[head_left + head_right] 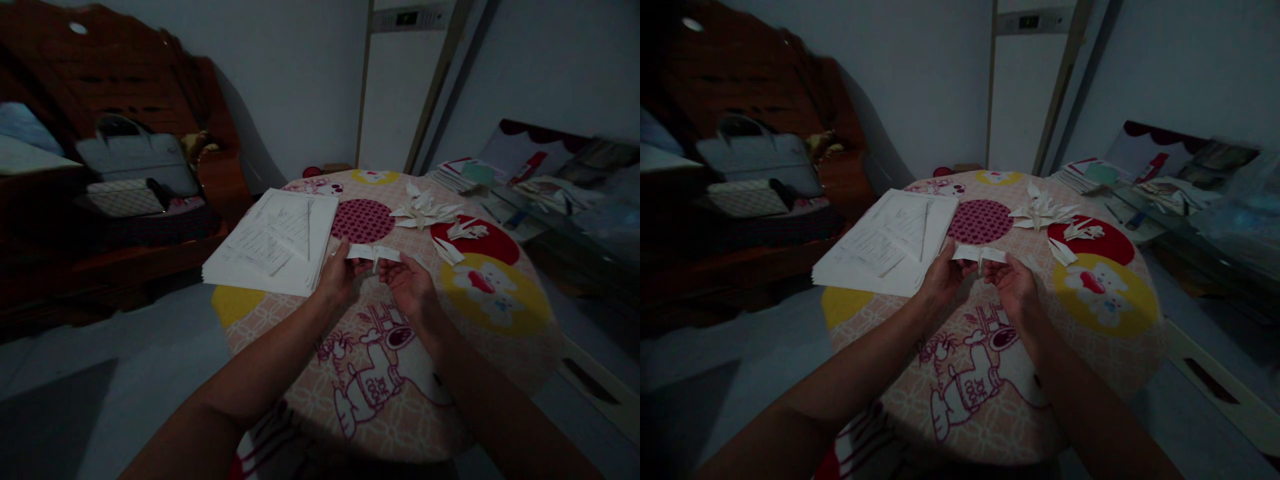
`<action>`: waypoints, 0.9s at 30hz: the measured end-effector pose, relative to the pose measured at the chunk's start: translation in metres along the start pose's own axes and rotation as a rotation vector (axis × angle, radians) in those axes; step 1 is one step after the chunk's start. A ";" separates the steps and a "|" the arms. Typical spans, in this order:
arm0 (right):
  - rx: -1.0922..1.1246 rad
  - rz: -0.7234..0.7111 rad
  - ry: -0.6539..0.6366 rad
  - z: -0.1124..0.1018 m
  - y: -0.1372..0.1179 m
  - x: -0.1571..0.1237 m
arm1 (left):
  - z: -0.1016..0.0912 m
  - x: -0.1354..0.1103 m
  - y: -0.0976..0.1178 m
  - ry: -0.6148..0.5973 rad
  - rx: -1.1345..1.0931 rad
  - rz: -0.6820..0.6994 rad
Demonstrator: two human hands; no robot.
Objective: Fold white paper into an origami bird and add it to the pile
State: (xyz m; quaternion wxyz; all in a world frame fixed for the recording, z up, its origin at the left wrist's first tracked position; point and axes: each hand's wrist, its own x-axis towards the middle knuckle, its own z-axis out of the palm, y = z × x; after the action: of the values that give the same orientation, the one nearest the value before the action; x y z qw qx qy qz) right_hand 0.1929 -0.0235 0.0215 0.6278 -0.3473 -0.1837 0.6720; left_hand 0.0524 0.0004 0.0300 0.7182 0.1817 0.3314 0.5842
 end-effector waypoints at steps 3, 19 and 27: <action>-0.004 -0.032 -0.005 -0.002 0.001 0.001 | -0.001 0.000 0.000 -0.030 0.011 0.037; 0.001 -0.189 -0.075 -0.001 0.005 -0.002 | -0.007 0.007 0.002 -0.074 -0.050 0.093; 0.003 -0.198 -0.092 0.003 0.002 -0.005 | -0.006 0.005 0.009 -0.031 -0.047 0.011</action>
State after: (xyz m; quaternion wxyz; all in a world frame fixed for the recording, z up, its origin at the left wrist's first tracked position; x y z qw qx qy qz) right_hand 0.1894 -0.0282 0.0229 0.6825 -0.2951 -0.2447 0.6223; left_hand 0.0423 0.0068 0.0299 0.7242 0.1756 0.3053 0.5929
